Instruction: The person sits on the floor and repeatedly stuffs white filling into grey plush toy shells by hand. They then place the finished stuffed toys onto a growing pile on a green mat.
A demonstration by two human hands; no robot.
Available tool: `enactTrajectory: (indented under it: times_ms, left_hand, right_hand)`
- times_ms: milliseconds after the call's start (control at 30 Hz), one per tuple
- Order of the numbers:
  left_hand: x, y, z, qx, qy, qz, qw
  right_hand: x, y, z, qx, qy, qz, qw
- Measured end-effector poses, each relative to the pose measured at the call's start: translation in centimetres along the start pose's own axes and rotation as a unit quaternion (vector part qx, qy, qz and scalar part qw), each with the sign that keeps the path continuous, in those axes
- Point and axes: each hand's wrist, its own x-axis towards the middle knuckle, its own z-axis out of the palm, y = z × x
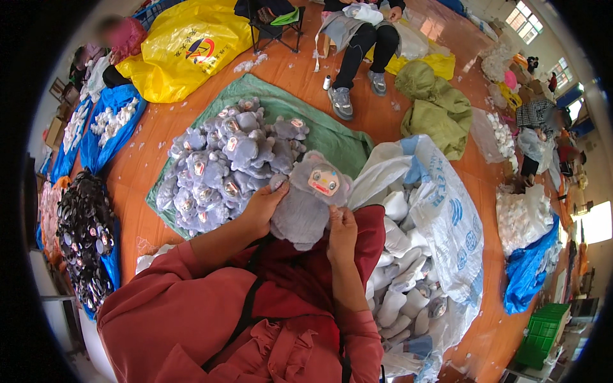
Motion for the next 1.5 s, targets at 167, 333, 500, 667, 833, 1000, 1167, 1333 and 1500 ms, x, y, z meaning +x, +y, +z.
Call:
enactTrajectory:
  times_ms: [167, 333, 500, 667, 833, 1000, 1167, 1333, 1500]
  left_hand:
    - [0.3, 0.5, -0.8, -0.088, -0.028, -0.034, 0.995]
    - [2.0, -0.2, -1.8, -0.039, -0.006, 0.003, 0.999]
    - [0.1, -1.3, -0.1, -0.052, -0.078, 0.039, 0.995]
    - [-2.2, -0.9, 1.4, 0.033, -0.114, 0.015, 0.993]
    - [-1.8, -1.9, 1.0, 0.023, -0.057, 0.023, 0.998]
    - [-1.4, -1.9, 1.5, -0.035, -0.064, -0.026, 0.997]
    - [-1.6, -1.1, 1.4, -0.013, -0.056, 0.0, 0.998]
    - [-1.0, -2.1, 0.8, 0.018, -0.048, 0.073, 0.996]
    - [-1.1, -0.1, 0.7, 0.015, -0.026, 0.064, 0.997]
  right_hand:
    - [-0.5, -2.2, 0.3, 0.045, 0.036, 0.001, 0.998]
    - [-0.6, -1.7, -0.5, 0.112, -0.006, 0.098, 0.989]
    - [-2.1, -1.3, 1.4, 0.056, -0.081, 0.069, 0.993]
    - [-2.6, -1.6, 2.4, 0.068, -0.093, 0.069, 0.991]
    - [-3.1, -0.9, 2.8, 0.02, -0.048, 0.055, 0.997]
    - [-2.9, -0.8, 2.6, 0.051, -0.043, 0.022, 0.998]
    - [-3.2, -0.2, 2.4, 0.024, -0.073, 0.074, 0.994]
    - [-3.5, -0.1, 2.8, -0.029, -0.023, 0.063, 0.997]
    - [-3.3, 0.8, 2.5, -0.025, -0.046, 0.029, 0.998]
